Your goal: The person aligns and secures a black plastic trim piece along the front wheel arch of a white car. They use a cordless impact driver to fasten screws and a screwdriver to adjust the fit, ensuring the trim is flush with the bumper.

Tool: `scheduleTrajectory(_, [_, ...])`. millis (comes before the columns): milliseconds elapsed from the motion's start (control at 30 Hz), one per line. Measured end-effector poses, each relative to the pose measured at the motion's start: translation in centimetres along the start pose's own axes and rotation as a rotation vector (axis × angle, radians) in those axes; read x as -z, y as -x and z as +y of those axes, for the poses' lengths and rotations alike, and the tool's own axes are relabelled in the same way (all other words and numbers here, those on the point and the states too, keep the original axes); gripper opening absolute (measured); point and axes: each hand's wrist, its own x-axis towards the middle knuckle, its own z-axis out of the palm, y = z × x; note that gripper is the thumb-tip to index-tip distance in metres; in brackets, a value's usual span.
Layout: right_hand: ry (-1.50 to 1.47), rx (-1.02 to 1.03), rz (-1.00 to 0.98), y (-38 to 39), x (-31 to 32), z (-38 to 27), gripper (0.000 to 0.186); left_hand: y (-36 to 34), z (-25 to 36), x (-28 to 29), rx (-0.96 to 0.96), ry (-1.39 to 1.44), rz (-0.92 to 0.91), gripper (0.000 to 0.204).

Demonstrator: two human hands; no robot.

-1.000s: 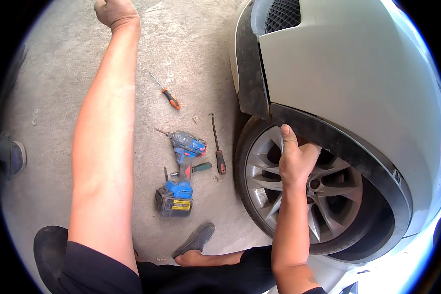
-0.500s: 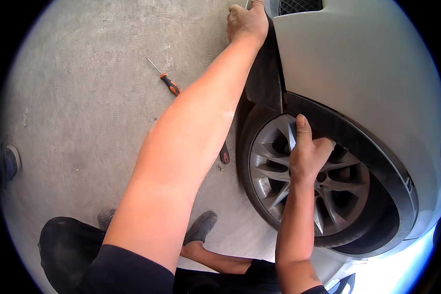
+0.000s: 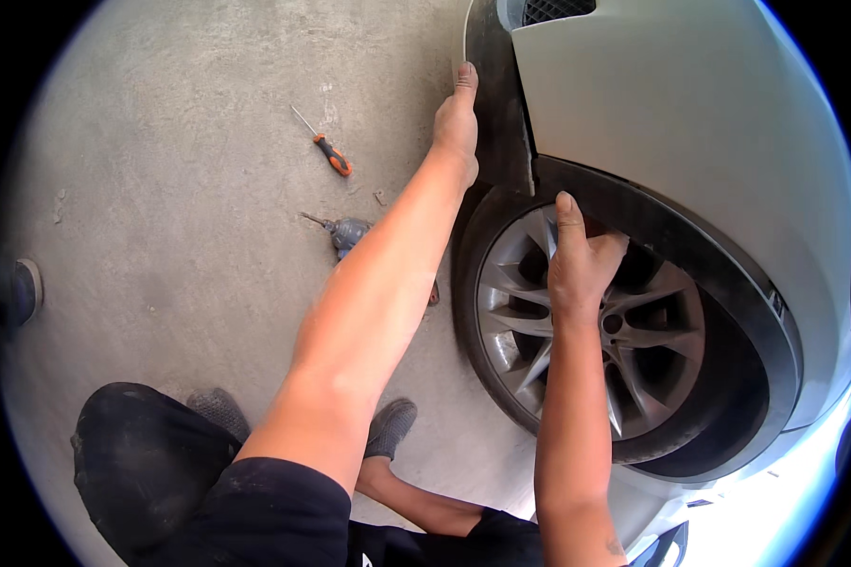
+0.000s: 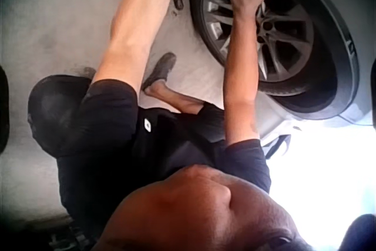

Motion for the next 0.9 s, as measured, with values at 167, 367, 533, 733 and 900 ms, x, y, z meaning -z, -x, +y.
scheduleTrajectory(167, [0.002,-0.040,-0.003,0.2,-0.7,-0.9,0.045,0.6,0.1,-1.1,-0.032,-0.313,0.311,0.088])
scheduleTrajectory(367, [-0.023,-0.060,-0.036,0.3,0.3,-0.4,0.041,2.8,0.8,-2.5,-0.060,-0.529,0.462,0.076])
scheduleTrajectory(533, [-0.066,-0.071,-0.036,0.2,0.1,-0.6,0.044,3.7,-0.3,-2.5,-0.141,-0.486,0.470,0.072])
scheduleTrajectory(733, [-0.078,-0.034,-0.048,0.0,-0.1,-0.5,0.045,4.4,0.1,-3.6,-0.078,-0.520,0.533,0.070])
scheduleTrajectory(900, [-0.335,-0.079,0.207,-1.1,-1.8,-2.4,0.035,3.9,-0.2,-3.2,-0.077,-0.507,0.514,0.071])
